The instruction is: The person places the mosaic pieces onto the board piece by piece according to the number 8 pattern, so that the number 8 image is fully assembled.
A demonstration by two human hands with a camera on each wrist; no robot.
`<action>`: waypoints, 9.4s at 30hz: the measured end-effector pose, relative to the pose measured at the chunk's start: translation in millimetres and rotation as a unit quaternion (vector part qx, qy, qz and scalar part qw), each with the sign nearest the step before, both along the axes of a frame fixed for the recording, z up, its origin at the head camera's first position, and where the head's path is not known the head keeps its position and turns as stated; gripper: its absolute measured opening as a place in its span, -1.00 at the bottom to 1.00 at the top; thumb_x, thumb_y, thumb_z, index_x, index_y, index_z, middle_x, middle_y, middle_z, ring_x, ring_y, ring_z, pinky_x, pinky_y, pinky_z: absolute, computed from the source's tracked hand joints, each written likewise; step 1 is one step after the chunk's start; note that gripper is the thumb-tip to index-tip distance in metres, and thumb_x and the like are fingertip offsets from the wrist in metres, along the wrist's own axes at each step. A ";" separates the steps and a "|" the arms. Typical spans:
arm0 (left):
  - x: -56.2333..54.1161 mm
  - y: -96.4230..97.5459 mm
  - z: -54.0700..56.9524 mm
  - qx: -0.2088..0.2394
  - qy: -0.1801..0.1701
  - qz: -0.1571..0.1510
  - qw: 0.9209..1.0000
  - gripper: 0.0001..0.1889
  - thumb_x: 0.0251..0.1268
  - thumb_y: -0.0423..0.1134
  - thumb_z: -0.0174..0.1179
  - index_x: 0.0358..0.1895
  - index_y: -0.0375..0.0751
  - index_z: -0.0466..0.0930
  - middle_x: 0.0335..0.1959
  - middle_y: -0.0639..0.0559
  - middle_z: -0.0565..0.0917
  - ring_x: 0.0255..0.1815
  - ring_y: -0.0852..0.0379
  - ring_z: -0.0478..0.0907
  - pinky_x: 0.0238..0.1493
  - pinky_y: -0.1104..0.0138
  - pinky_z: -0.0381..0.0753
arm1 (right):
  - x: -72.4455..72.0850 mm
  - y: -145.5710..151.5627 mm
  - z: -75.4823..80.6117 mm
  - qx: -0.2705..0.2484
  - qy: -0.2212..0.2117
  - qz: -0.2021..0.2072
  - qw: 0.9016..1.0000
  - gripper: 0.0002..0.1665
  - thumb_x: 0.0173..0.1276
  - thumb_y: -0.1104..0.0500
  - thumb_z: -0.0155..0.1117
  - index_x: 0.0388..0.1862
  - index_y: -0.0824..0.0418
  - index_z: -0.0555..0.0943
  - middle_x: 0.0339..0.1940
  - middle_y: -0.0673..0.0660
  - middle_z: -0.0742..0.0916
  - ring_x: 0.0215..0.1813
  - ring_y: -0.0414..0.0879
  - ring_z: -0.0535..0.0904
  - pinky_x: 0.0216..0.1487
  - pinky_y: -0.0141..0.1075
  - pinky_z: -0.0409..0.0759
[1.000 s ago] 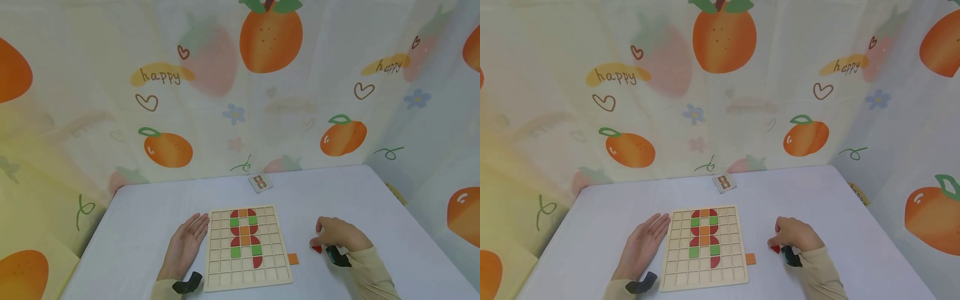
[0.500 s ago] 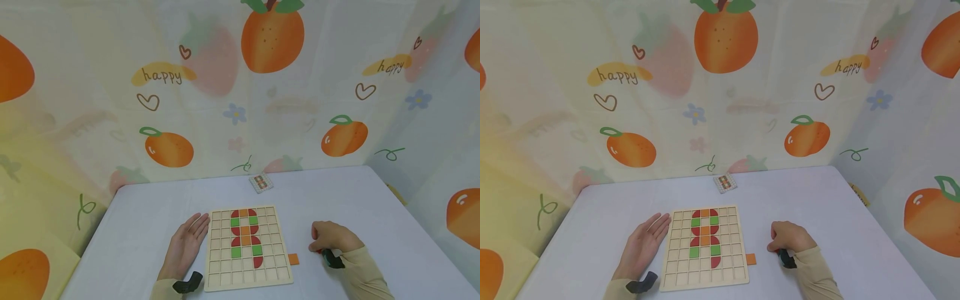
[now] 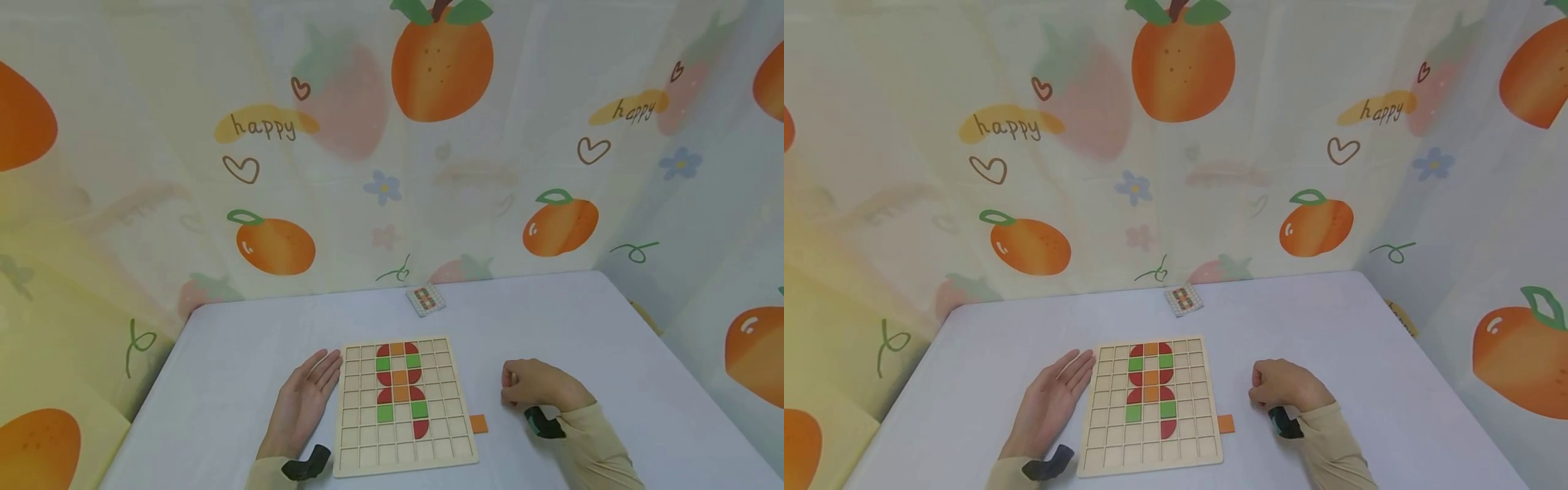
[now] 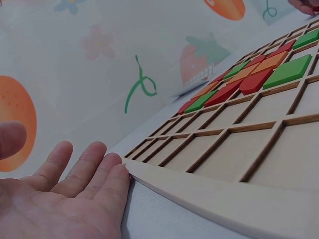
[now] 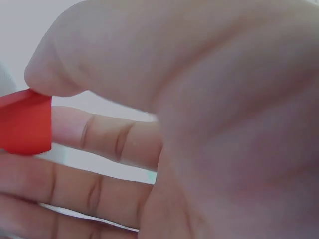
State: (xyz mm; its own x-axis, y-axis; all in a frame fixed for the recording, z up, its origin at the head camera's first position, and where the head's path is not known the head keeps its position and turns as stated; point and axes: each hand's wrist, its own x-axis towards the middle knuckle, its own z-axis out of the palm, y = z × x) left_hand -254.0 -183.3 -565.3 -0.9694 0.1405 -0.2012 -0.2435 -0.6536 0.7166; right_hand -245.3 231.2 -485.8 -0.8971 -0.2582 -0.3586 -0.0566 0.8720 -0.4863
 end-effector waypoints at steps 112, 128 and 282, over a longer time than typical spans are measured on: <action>2.6 -2.5 -0.4 0.007 0.027 -0.024 0.999 -0.33 0.69 0.03 -0.22 0.64 -0.22 -0.14 0.66 -0.23 0.00 0.70 -0.09 -0.05 0.70 0.26 0.11 | -10.9 -165.4 -15.5 -0.171 0.021 0.226 0.959 -0.86 0.41 0.32 0.30 -0.14 0.16 0.73 -0.38 -0.16 0.66 -0.36 -0.40 0.47 -0.29 -0.56 0.55; 2.3 -3.9 -2.1 0.003 0.023 -0.024 0.999 -0.38 0.72 0.00 -0.31 0.63 -0.21 -0.12 0.65 -0.21 0.02 0.69 -0.07 -0.02 0.67 0.29 0.18 | -2.7 -170.7 -19.5 -0.123 0.037 0.249 0.960 -0.89 0.37 0.27 0.36 -0.31 0.06 0.70 -0.47 -0.22 0.62 -0.45 -0.40 0.42 -0.40 -0.58 0.50; 0.4 -0.3 0.7 0.010 0.003 -0.007 1.000 -0.38 0.70 0.02 -0.23 0.63 -0.16 -0.06 0.64 -0.15 0.11 0.66 -0.02 0.09 0.58 0.37 0.33 | 14.8 -99.3 -31.9 -0.286 0.060 0.060 0.955 -0.94 0.46 0.19 0.28 -0.14 0.12 0.66 -0.21 0.00 0.72 -0.21 -0.30 0.55 -0.24 -0.49 0.54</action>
State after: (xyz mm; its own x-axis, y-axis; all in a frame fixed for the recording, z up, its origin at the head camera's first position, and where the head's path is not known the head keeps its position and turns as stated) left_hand -253.6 -183.7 -564.6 -0.9685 0.1588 -0.1920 -0.2487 -0.6644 0.7048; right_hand -230.5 131.9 -517.8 -0.8746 -0.4841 -0.0250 -0.2245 0.4503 -0.8642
